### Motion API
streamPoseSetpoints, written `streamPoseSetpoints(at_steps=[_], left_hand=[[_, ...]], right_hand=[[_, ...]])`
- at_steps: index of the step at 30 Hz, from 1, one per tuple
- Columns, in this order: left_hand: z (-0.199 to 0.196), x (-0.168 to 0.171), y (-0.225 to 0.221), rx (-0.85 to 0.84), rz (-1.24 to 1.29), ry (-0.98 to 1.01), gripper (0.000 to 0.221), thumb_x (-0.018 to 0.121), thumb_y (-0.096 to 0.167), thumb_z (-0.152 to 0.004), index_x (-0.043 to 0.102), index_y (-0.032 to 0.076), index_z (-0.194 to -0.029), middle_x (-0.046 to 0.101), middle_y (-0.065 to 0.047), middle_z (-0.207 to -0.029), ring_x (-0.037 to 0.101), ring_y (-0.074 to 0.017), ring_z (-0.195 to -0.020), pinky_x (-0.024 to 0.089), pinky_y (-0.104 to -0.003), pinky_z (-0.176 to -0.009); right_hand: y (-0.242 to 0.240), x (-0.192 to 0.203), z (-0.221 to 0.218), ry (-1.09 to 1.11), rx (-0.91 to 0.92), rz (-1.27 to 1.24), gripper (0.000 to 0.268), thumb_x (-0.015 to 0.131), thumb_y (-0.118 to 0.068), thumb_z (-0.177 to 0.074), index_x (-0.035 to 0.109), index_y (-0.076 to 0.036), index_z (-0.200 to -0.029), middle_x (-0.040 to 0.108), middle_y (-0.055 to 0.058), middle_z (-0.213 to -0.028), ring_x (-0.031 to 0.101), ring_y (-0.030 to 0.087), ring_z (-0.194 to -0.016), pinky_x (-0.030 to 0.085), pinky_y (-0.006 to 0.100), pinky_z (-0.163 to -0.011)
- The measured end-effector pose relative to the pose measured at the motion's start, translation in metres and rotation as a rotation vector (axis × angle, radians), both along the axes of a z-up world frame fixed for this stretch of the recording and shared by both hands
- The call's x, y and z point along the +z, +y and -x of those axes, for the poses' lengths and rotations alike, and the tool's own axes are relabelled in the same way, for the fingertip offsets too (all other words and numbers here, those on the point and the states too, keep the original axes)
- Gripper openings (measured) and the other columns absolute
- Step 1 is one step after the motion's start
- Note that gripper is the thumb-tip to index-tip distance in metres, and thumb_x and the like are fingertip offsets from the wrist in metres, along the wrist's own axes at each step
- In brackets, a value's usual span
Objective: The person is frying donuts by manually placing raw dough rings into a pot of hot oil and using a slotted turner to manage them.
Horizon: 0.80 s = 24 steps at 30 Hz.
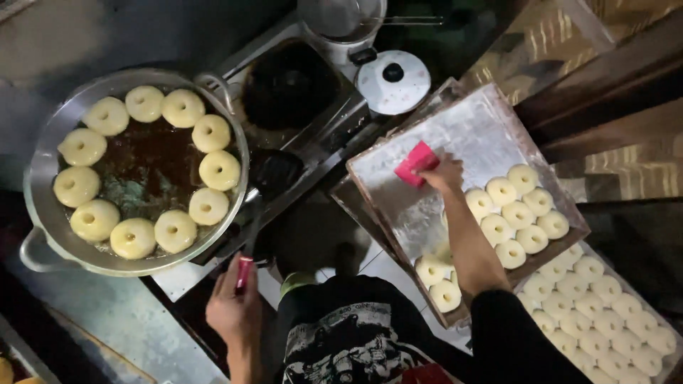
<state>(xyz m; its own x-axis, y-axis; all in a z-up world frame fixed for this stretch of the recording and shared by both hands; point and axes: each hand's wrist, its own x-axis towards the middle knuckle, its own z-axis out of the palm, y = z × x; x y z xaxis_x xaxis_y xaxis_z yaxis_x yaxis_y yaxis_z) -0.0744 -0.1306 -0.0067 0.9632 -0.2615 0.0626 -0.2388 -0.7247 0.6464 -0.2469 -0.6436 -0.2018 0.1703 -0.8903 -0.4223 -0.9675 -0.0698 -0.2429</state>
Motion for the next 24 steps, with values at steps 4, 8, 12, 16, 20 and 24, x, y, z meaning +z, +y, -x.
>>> streamPoseSetpoints(at_steps=[4, 8, 12, 16, 20, 24], left_hand=[[0.008, -0.002, -0.013, -0.091, -0.083, -0.210, 0.030, 0.077, 0.028, -0.095, 0.078, 0.019, -0.123, 0.071, 0.001, -0.088, 0.068, -0.0159, -0.069, 0.050, -0.032, -0.056], [0.004, 0.005, -0.023, -0.158, -0.003, -0.242, 0.025, 0.077, 0.022, -0.094, 0.078, 0.019, -0.119, 0.066, 0.005, -0.077, 0.062, -0.0093, -0.060, 0.048, -0.028, -0.056], [-0.024, 0.001, -0.021, -0.269, -0.064, -0.290, 0.025, 0.078, 0.026, -0.093, 0.080, 0.017, -0.116, 0.074, 0.002, -0.088, 0.071, -0.0130, -0.072, 0.053, -0.030, -0.060], [-0.056, -0.007, -0.028, -0.325, -0.050, -0.341, 0.025, 0.079, 0.026, -0.094, 0.081, 0.018, -0.117, 0.075, 0.000, -0.088, 0.070, -0.0151, -0.072, 0.053, -0.033, -0.060], [-0.086, -0.009, -0.042, -0.383, -0.043, -0.305, 0.024, 0.077, 0.027, -0.096, 0.081, 0.020, -0.117, 0.074, -0.003, -0.085, 0.068, -0.0232, -0.076, 0.051, -0.040, -0.066], [-0.108, -0.015, -0.051, -0.452, -0.039, -0.186, 0.027, 0.074, 0.033, -0.095, 0.079, 0.023, -0.120, 0.075, 0.001, -0.090, 0.071, -0.0204, -0.076, 0.052, -0.038, -0.065]], right_hand=[[-0.003, -0.004, -0.012, 0.065, -0.031, -0.097, 0.147, 0.092, -0.066, -0.050, 0.014, -0.004, -0.158, 0.021, 0.031, -0.156, 0.035, 0.045, -0.145, 0.037, 0.052, -0.115], [-0.018, -0.022, -0.011, 0.080, -0.102, -0.121, 0.157, 0.092, -0.070, -0.048, 0.013, 0.006, -0.159, 0.033, 0.031, -0.151, 0.044, 0.045, -0.139, 0.042, 0.050, -0.112], [0.013, -0.062, -0.007, -0.549, -0.447, 0.069, 0.057, 0.096, -0.038, -0.052, 0.076, -0.009, -0.097, 0.078, 0.010, -0.091, 0.074, 0.021, -0.084, 0.055, 0.038, -0.067], [0.087, -0.102, -0.009, -1.529, -1.375, -0.089, 0.026, 0.088, -0.016, -0.076, 0.073, -0.011, -0.097, 0.075, 0.007, -0.086, 0.069, 0.019, -0.073, 0.057, 0.036, -0.061], [0.149, -0.131, 0.003, -1.955, -1.877, -0.204, 0.006, 0.067, -0.008, -0.093, 0.062, -0.010, -0.090, 0.062, 0.006, -0.078, 0.060, 0.017, -0.072, 0.054, 0.028, -0.057], [0.183, -0.042, -0.004, -1.767, -2.076, 0.049, 0.046, 0.057, -0.001, -0.087, 0.050, -0.006, -0.133, 0.060, 0.017, -0.121, 0.061, 0.031, -0.114, 0.062, 0.046, -0.094]])
